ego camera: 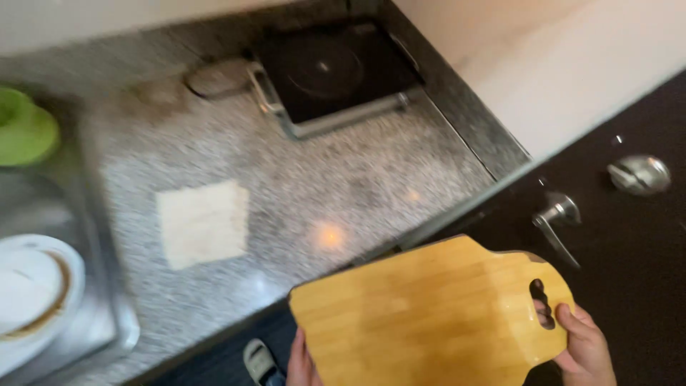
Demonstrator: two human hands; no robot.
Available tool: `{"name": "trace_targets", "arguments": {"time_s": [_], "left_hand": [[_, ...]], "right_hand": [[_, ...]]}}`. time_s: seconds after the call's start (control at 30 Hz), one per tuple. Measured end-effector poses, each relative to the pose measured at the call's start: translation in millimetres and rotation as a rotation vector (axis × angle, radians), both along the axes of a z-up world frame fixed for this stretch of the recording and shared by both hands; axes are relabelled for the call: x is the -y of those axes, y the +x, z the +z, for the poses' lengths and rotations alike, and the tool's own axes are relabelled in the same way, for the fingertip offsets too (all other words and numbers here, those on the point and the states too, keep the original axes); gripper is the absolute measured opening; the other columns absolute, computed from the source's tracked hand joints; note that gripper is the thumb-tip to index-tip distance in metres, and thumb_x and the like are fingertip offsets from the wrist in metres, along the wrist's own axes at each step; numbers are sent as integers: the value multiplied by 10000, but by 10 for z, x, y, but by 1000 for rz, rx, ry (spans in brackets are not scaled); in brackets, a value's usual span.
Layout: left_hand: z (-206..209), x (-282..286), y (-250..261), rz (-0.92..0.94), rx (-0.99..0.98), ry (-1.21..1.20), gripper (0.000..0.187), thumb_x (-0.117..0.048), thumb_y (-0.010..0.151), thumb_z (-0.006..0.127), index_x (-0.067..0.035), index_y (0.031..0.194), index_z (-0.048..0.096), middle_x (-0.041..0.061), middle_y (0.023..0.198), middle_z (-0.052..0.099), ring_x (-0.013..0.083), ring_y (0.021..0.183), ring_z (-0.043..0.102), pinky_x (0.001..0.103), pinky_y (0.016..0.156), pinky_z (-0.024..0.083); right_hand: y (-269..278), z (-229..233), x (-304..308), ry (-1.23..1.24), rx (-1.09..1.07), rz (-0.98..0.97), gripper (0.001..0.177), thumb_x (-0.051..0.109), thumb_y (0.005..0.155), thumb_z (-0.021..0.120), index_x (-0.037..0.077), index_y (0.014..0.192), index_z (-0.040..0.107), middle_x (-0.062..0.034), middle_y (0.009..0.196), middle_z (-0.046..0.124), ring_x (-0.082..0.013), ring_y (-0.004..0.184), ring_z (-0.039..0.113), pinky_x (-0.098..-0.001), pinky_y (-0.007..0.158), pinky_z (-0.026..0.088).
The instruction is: Cleaning a kitchenette by wiping the induction stove and countertop and putting away a cutting board.
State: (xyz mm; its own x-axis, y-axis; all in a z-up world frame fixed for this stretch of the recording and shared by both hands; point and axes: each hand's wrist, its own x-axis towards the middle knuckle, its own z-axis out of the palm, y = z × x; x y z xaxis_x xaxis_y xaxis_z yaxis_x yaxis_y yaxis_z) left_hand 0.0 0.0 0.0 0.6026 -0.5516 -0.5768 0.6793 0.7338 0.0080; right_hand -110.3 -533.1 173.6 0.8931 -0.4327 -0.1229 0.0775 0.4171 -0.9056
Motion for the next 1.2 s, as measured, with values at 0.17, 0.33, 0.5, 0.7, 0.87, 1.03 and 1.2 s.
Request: {"name": "trace_targets", "arguments": {"time_s": [0.17, 0.33, 0.5, 0.7, 0.87, 1.03, 1.2], "left_hand": [[-265, 1506, 46, -99, 7, 81, 550, -323, 1037, 424, 42, 1429, 550, 225, 1435, 615, 334, 1249, 594, 415, 1039, 437], [-866, 2104, 86, -389, -1, 655, 522, -222, 995, 499, -46, 1482, 561, 190, 1421, 647, 318, 1295, 615, 404, 1012, 468], [-2067, 2312, 252, -402, -8, 783, 396, -278, 986, 583, -81, 1306, 709, 52, 1215, 714, 200, 1044, 617, 340, 795, 430], [-3471, 2507, 908, -369, 255, 1125, 366, -277, 916, 617, -8, 1154, 689, 167, 1073, 689, 314, 920, 642, 377, 793, 524], [-3638, 2739, 1351, -962, 1211, 2008, 773, -326, 743, 749, 7, 1388, 484, 201, 1390, 519, 388, 1227, 541, 443, 999, 504], [-4242, 2727, 1600, -1272, 1376, 2183, 923, -515, 820, 704, -14, 1521, 373, 147, 1430, 510, 318, 1267, 524, 512, 1113, 365], [-4044, 2851, 1524, -1164, 1169, 2218, 662, -412, 792, 689, -84, 1343, 523, 111, 1326, 606, 293, 1248, 564, 523, 1040, 415]], "right_hand": [[-912, -158, 505, -72, -140, -87, 436, 140, 1064, 535, -127, 1409, 543, -233, 1027, 678, -215, 857, 673, -334, 753, 584], [-1280, -1218, 723, 127, -441, -226, 328, 73, 1069, 424, -65, 1354, 508, -160, 1085, 508, -204, 869, 437, -353, 785, 395], [-1271, -2300, 513, 232, -533, -344, 337, 193, 1087, 497, -46, 1316, 564, -234, 1186, 671, -232, 914, 556, -390, 826, 461], [-1205, -3528, 101, 56, -430, -539, 346, -7, 1010, 548, -168, 1316, 566, -308, 1015, 659, -324, 798, 582, -396, 697, 480], [-938, -3822, 101, -106, -330, -526, 385, -89, 965, 553, -204, 1333, 551, -411, 1104, 670, -357, 836, 628, -379, 640, 464], [-760, -3968, 310, -168, -409, -457, 424, -98, 937, 581, -170, 1355, 592, -294, 1081, 705, -336, 882, 670, -396, 806, 523], [-1233, -4374, 929, -523, -462, -201, 208, 49, 910, 654, -61, 1080, 608, -167, 883, 664, -243, 723, 593, -324, 672, 490]]}}
